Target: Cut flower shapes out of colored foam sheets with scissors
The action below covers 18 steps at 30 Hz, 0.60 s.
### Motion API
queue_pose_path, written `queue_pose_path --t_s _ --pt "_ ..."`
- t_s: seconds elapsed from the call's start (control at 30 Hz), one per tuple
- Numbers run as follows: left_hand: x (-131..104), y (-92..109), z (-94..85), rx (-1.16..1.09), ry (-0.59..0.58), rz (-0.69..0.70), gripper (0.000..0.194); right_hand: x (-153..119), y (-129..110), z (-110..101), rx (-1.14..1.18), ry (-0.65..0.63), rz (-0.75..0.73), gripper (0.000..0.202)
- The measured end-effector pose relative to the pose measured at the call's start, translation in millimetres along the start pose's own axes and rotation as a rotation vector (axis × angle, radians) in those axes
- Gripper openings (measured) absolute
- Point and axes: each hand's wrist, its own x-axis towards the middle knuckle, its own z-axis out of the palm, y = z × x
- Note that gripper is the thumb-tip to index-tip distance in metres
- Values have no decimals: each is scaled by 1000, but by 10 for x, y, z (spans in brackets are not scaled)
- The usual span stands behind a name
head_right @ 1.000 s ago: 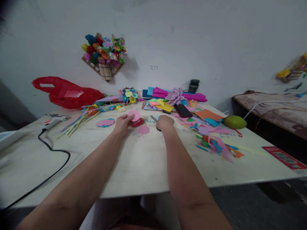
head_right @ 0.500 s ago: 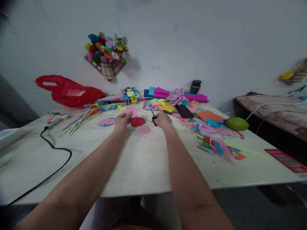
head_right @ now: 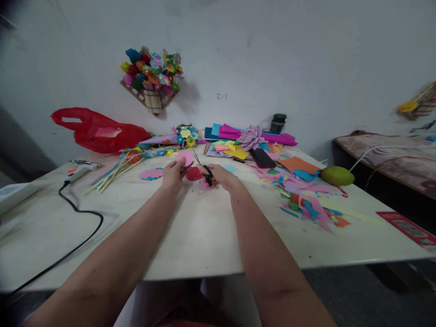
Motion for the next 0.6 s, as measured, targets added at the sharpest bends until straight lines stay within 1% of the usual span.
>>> queue_pose_path --t_s 0.13,0.27,0.47,0.6 --pt "-4 10 5 -3 14 -13 25 -7 -1 31 -22 -57 -1 33" --pt "-19 24 14 8 28 -9 26 -5 2 57 -55 -80 -30 32" --pt "-34 34 25 20 39 -16 24 33 39 85 -103 -69 -40 32" --pt "-32 28 25 2 36 -16 23 82 96 79 -86 -66 -63 35"
